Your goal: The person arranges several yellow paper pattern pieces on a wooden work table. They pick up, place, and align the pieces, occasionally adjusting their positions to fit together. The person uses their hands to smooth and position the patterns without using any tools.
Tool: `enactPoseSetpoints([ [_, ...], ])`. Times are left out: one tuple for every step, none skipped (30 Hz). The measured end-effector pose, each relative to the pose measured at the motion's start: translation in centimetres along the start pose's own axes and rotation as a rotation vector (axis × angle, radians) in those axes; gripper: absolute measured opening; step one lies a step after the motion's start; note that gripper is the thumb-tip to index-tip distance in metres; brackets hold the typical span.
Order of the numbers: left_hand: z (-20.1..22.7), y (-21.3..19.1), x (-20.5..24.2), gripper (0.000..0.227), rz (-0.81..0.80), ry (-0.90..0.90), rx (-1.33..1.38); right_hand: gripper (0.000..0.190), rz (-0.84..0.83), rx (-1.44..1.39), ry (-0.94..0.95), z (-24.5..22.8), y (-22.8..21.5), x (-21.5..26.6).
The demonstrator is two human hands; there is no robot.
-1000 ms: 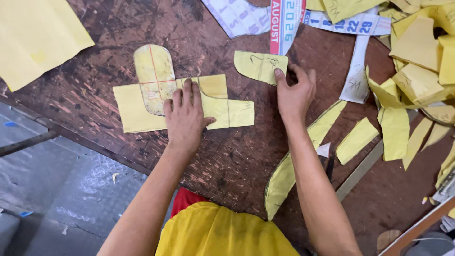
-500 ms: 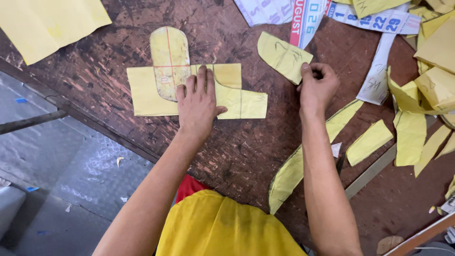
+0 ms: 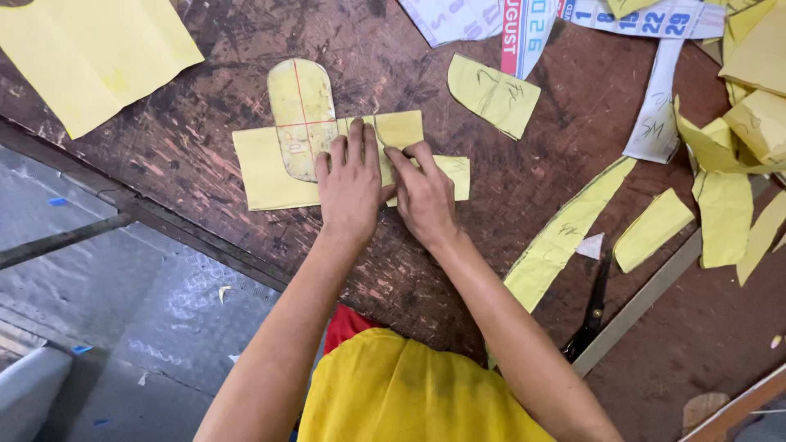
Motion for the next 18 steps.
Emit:
enactPoseSetpoints([
  [-0.1, 0.0, 0.5, 0.105, -0.005, 0.010, -0.005, 0.028, -0.025, 0.013, 0.018, -0.2, 0.2, 0.3],
  [-0.3, 0.0, 0.4, 0.106, 0.002, 0.017, -0.012, 0.027, -0.044, 0.026, 0.026, 0.0, 0.5, 0.0],
  [-0.3, -0.1, 0.2, 0.107, 0.009, 0.024, -0.018, 0.027, -0.064, 0.038, 0.033, 0.3, 0.6, -0.2],
  [-0.3, -0.3, 0.0, 0.106, 0.011, 0.023, -0.005, 0.027, -0.060, 0.048, 0.025, 0.4, 0.7, -0.4],
  [-0.3, -0.4, -0.3, 0.105, 0.013, 0.022, 0.008, 0.027, -0.057, 0.058, 0.017, 0.6, 0.7, -0.6],
  [-0.3, -0.5, 0.2, 0.105, 0.002, 0.013, 0.019, 0.027, -0.065, 0.059, 0.013, 0.4, 0.6, -0.2],
  [-0.3, -0.5, 0.6, 0.104, 0.007, 0.017, 0.014, 0.028, -0.070, 0.057, 0.005, 0.3, 0.6, 0.1],
  [-0.3, -0.6, 0.6, 0.103, 0.013, 0.026, 0.010, 0.029, -0.073, 0.059, -0.001, 0.4, 0.7, 0.1],
  [-0.5, -0.7, 0.5, 0.103, 0.019, 0.035, 0.006, 0.030, -0.075, 0.060, -0.008, 0.4, 0.7, 0.1],
  [-0.7, -0.8, 0.5, 0.101, -0.007, 0.042, 0.062, 0.030, -0.072, 0.055, -0.007, 0.4, 0.7, 0.1],
  [-0.9, -0.9, 0.4, 0.099, -0.034, 0.049, 0.117, 0.029, -0.069, 0.050, -0.007, 0.4, 0.7, 0.2],
  [-1.3, -1.1, 0.3, 0.097, -0.057, 0.053, 0.172, 0.029, -0.064, 0.044, -0.010, 0.5, 0.7, 0.2],
  [-2.0, -1.4, 0.2, 0.088, -0.026, 0.075, 0.225, 0.029, -0.074, 0.051, -0.005, 0.5, 0.9, 0.2],
  [-2.8, -1.8, -0.2, 0.079, 0.006, 0.102, 0.280, 0.029, -0.080, 0.063, 0.002, 0.5, 1.0, 0.3],
  [-3.7, -2.4, -0.5, 0.070, 0.038, 0.130, 0.334, 0.029, -0.086, 0.075, 0.008, 0.6, 1.0, 0.3],
  [-5.1, -3.0, -0.6, 0.059, 0.082, 0.144, 0.427, 0.028, -0.084, 0.079, 0.003, 0.5, 1.1, 0.5],
  [-6.8, -3.8, -0.7, 0.049, 0.125, 0.158, 0.519, 0.028, -0.082, 0.083, -0.001, 0.5, 1.2, 0.6],
  [-8.6, -4.6, -0.7, 0.044, 0.145, 0.122, 0.551, 0.028, -0.078, 0.088, -0.007, 0.5, 1.3, 0.7],
])
Point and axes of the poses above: each hand's wrist, its own x-axis away from the middle knuckle, its own y-axis out of the palm, z = x × y, the point moved 1 cm from there along -x, towards the middle knuckle, and after that the axes turned 10 degrees about -y, right-handed, at the moved point
